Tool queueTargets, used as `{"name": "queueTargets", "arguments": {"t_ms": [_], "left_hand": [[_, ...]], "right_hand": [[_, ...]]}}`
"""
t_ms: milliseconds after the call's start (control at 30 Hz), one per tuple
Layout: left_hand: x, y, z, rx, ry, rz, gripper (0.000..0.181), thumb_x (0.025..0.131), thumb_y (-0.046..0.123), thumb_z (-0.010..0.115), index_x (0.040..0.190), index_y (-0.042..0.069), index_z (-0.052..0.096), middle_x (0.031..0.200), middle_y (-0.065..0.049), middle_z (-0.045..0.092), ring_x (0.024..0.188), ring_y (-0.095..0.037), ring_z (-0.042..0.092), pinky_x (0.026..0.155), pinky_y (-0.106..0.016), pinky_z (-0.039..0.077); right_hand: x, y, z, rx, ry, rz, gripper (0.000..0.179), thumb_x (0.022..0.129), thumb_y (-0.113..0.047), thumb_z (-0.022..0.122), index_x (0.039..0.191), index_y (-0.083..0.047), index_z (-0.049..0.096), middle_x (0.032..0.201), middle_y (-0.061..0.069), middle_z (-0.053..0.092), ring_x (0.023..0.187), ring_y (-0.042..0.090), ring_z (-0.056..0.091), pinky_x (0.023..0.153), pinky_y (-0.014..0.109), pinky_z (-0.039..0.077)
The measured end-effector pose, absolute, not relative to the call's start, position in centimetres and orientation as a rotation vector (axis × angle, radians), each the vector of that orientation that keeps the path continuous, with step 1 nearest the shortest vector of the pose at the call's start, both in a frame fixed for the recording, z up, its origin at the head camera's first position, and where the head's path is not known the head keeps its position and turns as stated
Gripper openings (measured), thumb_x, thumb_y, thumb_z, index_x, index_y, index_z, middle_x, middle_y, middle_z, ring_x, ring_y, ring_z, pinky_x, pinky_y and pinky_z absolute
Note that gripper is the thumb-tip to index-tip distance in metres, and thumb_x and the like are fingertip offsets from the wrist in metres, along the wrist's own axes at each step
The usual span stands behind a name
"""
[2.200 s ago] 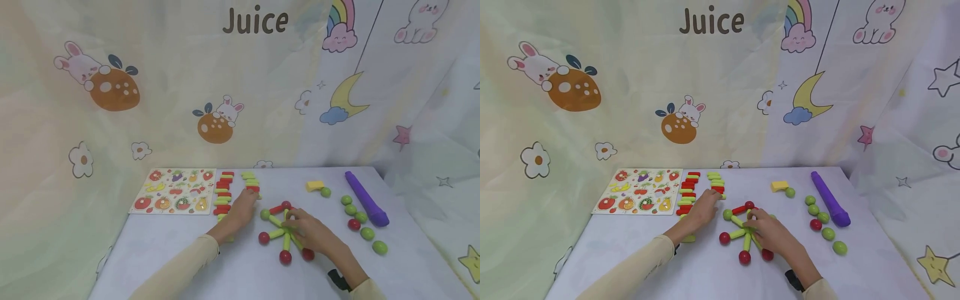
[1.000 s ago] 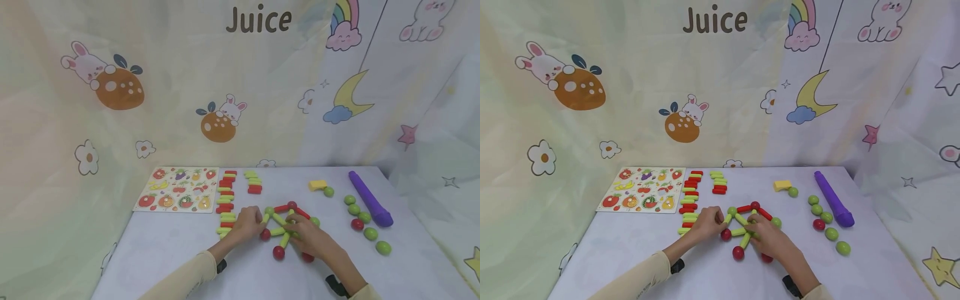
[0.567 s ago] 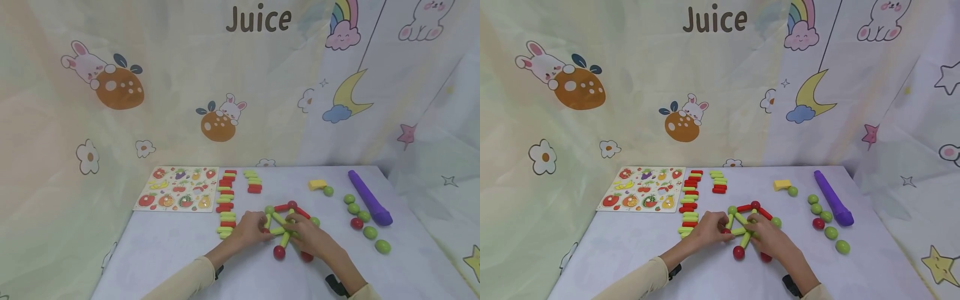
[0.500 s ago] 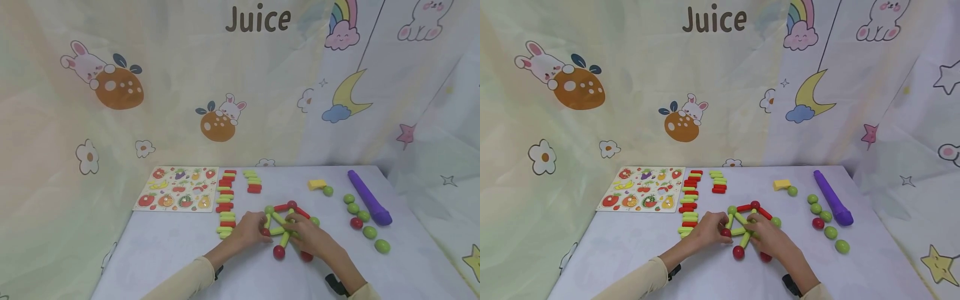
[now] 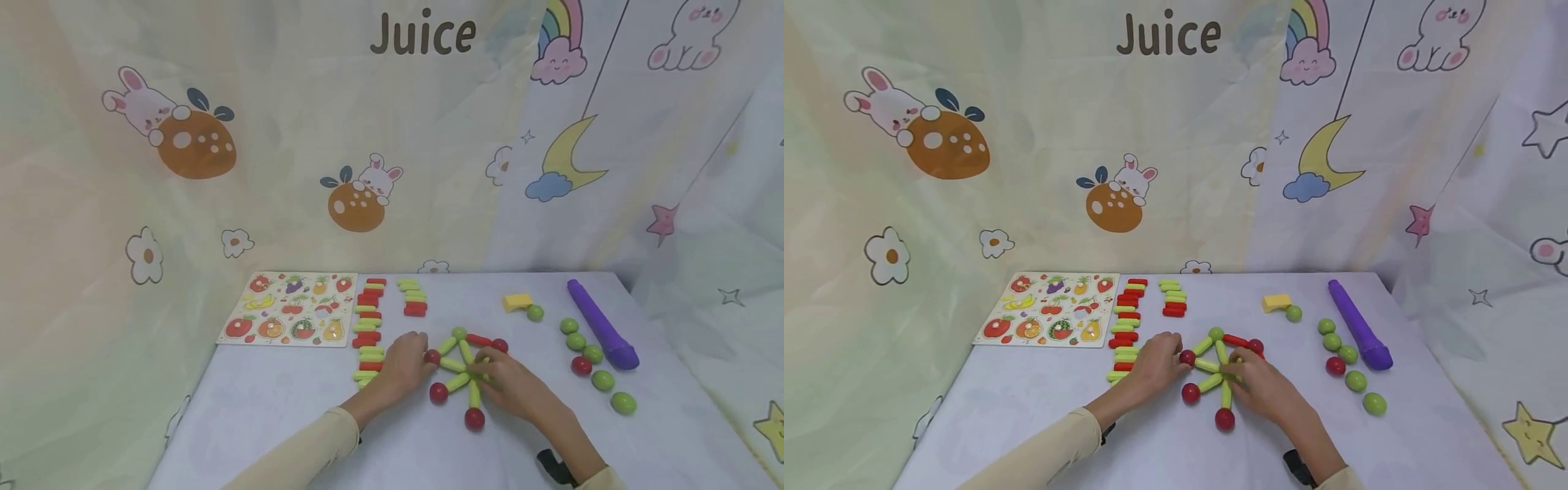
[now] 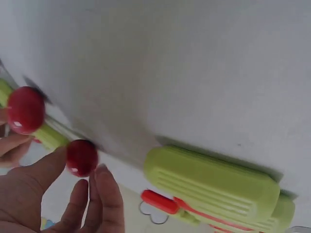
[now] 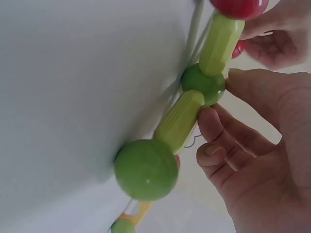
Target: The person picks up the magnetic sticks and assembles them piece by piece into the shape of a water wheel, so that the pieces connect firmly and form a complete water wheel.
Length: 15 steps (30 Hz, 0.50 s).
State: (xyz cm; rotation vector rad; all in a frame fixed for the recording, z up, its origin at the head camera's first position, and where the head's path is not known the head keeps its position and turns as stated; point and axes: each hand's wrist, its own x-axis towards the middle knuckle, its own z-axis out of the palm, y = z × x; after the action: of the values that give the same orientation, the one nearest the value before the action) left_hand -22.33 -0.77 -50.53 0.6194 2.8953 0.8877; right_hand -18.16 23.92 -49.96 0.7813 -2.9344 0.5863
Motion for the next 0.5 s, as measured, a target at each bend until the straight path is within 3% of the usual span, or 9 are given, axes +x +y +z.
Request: {"name": "queueTargets", "arguments": {"t_ms": [133,300,500], "left_hand": [[-20.7,-0.8,-50.2,0.680,2.767,0.942,0.027,0.092,0.031,0.089,0.099,0.011,0.073,0.071,0.008,0.060,0.063,-0.007,0.055,0.056,-0.021,0.048],[-19.0,-0.3,-50.5,0.806,2.696,0.901,0.030,0.088,0.025,0.093,0.108,0.010,0.077,0.080,0.008,0.066,0.070,-0.002,0.056,0.061,-0.019,0.049],[-19.3,-0.2,-50.9,0.834,2.796,0.877,0.027,0.091,0.016,0.089,0.113,0.008,0.077,0.088,0.005,0.064,0.078,-0.004,0.053,0.065,-0.018,0.048]], "right_hand": [[-18.1,24.7,-50.0,0.814,-2.907,0.596,0.035,0.089,0.000,0.084,0.123,-0.008,0.082,0.120,0.004,0.067,0.099,0.017,0.067,0.087,0.035,0.063],[-18.0,24.6,-50.0,0.791,-2.872,0.517,0.039,0.085,0.005,0.087,0.121,-0.008,0.082,0.115,0.002,0.065,0.097,0.015,0.066,0.088,0.034,0.063],[-18.3,23.9,-50.6,0.747,-2.793,0.452,0.037,0.082,0.006,0.089,0.116,-0.005,0.083,0.103,0.000,0.061,0.089,0.011,0.059,0.080,0.026,0.062]]}}
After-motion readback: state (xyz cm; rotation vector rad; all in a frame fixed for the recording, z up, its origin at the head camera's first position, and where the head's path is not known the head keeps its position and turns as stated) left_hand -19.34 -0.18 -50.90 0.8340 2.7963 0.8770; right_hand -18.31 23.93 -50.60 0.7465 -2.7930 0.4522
